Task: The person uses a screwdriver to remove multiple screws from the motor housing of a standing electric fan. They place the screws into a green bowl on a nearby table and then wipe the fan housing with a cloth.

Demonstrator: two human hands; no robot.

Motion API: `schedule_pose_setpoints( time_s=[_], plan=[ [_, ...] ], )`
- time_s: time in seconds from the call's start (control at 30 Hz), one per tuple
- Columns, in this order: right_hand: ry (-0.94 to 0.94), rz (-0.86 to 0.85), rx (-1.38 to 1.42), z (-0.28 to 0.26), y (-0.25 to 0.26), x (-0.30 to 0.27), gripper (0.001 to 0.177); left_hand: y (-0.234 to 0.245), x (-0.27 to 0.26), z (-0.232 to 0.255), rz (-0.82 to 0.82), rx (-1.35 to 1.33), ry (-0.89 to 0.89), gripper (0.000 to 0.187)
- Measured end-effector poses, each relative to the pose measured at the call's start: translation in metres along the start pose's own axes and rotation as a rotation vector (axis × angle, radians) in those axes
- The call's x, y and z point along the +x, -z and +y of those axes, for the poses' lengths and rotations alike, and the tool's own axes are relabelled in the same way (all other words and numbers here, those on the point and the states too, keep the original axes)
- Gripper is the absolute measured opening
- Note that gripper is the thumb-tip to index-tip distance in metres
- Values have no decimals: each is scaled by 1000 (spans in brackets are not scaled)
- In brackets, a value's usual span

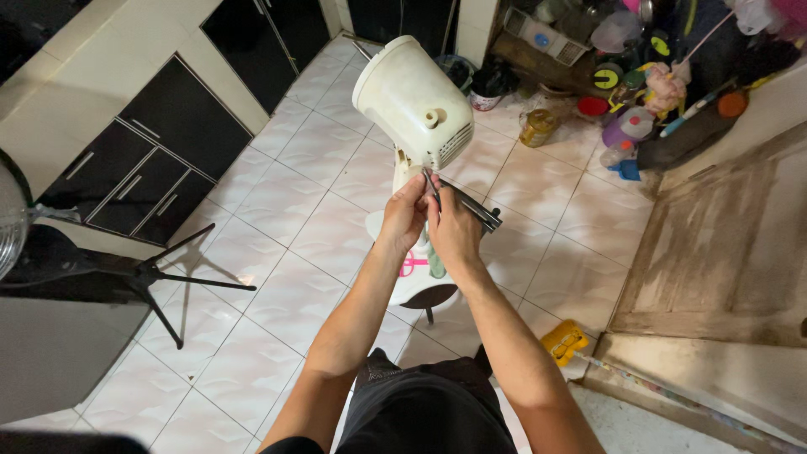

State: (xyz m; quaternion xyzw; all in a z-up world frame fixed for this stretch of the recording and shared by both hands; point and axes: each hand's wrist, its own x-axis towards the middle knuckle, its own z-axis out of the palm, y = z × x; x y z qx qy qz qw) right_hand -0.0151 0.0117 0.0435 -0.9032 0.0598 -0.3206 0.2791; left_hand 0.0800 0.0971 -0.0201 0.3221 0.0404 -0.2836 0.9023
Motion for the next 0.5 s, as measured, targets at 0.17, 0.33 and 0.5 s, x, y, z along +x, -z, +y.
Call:
schedule_pose_setpoints(
  time_s=[0.17, 0.33, 0.5],
  plan=[
    [-70, -55, -34, 5, -2, -1, 19, 0, 8, -7, 48, -69, 36, 27],
    [-97, -68, -16, 14, 0, -5, 20, 0, 18, -18, 104, -63, 41, 29],
    [-43, 5, 97, 24, -4, -17, 19, -1, 15, -25, 82, -88, 22, 26]
  ],
)
